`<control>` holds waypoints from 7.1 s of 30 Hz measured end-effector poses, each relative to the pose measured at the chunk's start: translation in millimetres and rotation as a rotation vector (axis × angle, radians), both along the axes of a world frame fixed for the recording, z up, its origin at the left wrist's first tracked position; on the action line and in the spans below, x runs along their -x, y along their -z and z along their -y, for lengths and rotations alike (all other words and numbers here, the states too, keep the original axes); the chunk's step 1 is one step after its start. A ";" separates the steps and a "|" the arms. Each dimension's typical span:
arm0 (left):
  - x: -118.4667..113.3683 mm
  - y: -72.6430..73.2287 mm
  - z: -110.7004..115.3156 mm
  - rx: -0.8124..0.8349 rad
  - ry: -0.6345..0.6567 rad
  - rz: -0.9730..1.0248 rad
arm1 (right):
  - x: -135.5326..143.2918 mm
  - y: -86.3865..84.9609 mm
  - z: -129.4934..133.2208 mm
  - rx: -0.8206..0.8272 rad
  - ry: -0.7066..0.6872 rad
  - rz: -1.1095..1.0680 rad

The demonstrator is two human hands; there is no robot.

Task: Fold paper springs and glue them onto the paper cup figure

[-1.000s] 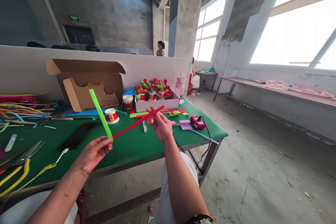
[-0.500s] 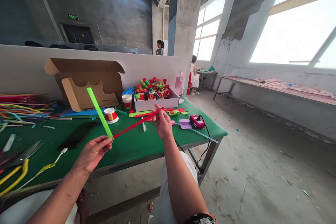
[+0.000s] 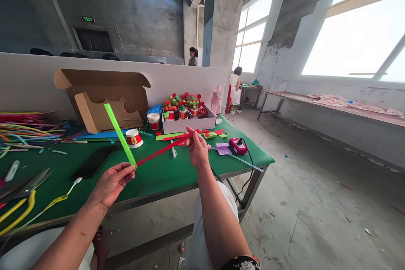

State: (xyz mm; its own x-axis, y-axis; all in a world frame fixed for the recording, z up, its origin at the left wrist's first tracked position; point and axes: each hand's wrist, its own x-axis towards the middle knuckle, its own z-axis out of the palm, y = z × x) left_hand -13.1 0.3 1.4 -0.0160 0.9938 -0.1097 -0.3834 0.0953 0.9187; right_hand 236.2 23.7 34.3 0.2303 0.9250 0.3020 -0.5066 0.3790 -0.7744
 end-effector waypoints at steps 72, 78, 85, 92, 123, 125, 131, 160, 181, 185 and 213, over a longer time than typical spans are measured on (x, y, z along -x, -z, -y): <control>11.0 -6.2 -3.1 -0.049 -0.028 0.012 | -3.1 6.6 -8.6 0.152 0.199 -0.046; 7.9 -8.7 -0.6 0.005 0.009 0.058 | 29.9 8.2 3.1 0.111 -0.306 0.146; 5.8 -8.1 2.6 0.008 0.091 0.063 | 31.6 4.8 6.9 0.054 -0.306 0.159; 5.4 -5.6 1.2 -0.012 0.061 0.041 | 33.7 7.6 2.0 0.058 -0.200 0.209; 0.2 -11.5 5.6 -0.079 0.093 0.003 | 109.6 50.5 26.6 0.297 -0.565 0.003; 0.4 -10.9 5.1 -0.098 0.070 -0.022 | 110.7 51.6 26.9 0.304 -0.557 -0.012; -1.1 -10.4 4.6 -0.082 0.030 -0.063 | 116.9 53.5 26.6 0.329 -0.507 -0.093; -12.4 -5.9 8.8 -0.088 0.018 -0.071 | 122.0 48.9 34.7 0.340 -0.196 0.080; -10.9 -3.1 6.9 -0.081 0.069 -0.059 | 117.5 44.8 32.2 0.277 -0.216 0.135; -17.4 1.0 8.9 -0.110 0.072 -0.022 | 116.2 46.1 29.4 0.328 -0.200 0.015; -32.8 10.4 9.8 -0.165 -0.133 -0.047 | 97.1 34.6 25.4 0.293 -0.258 0.226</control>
